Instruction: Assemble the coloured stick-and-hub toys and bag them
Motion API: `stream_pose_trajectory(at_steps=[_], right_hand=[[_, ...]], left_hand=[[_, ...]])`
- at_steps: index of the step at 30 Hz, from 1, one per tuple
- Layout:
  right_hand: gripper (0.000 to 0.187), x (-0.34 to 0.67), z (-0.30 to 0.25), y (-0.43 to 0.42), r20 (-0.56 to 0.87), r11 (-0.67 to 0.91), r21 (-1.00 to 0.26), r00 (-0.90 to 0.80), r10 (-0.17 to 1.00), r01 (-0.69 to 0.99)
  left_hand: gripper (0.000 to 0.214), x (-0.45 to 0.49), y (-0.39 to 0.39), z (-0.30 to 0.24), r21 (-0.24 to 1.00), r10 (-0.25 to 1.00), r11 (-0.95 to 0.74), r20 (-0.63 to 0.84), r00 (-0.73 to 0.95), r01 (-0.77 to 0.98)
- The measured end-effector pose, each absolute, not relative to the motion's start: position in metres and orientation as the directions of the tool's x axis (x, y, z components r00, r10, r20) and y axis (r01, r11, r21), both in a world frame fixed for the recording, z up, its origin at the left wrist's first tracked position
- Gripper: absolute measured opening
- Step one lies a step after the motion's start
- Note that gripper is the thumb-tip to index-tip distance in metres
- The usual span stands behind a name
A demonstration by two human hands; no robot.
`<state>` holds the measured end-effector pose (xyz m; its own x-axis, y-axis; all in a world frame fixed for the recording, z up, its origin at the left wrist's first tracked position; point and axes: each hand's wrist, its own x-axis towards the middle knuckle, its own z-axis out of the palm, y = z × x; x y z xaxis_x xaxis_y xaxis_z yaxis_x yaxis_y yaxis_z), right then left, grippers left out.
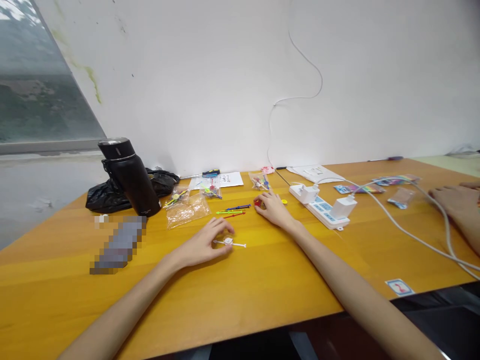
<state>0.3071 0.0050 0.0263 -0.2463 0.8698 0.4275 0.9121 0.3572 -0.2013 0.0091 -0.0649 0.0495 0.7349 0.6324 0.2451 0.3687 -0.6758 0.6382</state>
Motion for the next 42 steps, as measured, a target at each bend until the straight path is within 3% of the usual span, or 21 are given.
stream_pose_trajectory(at_steps=[10,13,17,21,27,32,36,39,42], right_hand=[[0.017,0.301,0.031,-0.001,0.565,0.441,-0.227,-0.251,0.786,0.868],[0.02,0.292,0.039,-0.007,0.625,0.541,-0.296,-0.269,0.733,0.787],[0.032,0.273,0.047,-0.022,0.629,0.652,-0.363,-0.34,0.698,0.666],[0.048,0.251,0.053,-0.04,0.584,0.753,-0.357,-0.497,0.642,0.552],[0.043,0.235,0.054,-0.055,0.497,0.821,-0.342,-0.653,0.571,0.458],[0.034,0.235,0.051,-0.055,0.497,0.803,-0.411,-0.633,0.594,0.431],[0.032,0.232,0.05,-0.055,0.475,0.746,-0.57,-0.602,0.642,0.345],[0.032,0.227,0.046,-0.054,0.446,0.625,-0.756,-0.546,0.709,0.193],[0.039,0.221,0.037,-0.051,0.349,0.409,-0.913,-0.531,0.773,-0.004]], left_hand=[[0.021,0.008,-0.061,0.047,0.651,0.668,-0.638,0.204,0.715,0.41],[0.024,0.011,-0.056,0.041,0.806,0.744,-0.499,0.208,0.635,0.32],[0.025,0.012,-0.044,0.033,0.969,0.822,-0.246,0.203,0.532,0.01],[0.026,0.012,-0.039,0.027,0.987,0.868,-0.031,0.104,0.485,-0.156],[0.032,0.015,-0.046,0.022,0.983,0.877,0.08,0.008,0.481,-0.162],[0.032,0.016,-0.049,0.025,0.983,0.872,0.087,0.003,0.49,-0.16],[0.028,0.016,-0.049,0.026,0.982,0.875,0.087,0.004,0.484,-0.166],[0.031,0.017,-0.049,0.026,0.978,0.876,0.095,0.007,0.481,-0.186],[0.031,0.016,-0.049,0.029,0.979,0.864,0.075,0.03,0.502,-0.188]])
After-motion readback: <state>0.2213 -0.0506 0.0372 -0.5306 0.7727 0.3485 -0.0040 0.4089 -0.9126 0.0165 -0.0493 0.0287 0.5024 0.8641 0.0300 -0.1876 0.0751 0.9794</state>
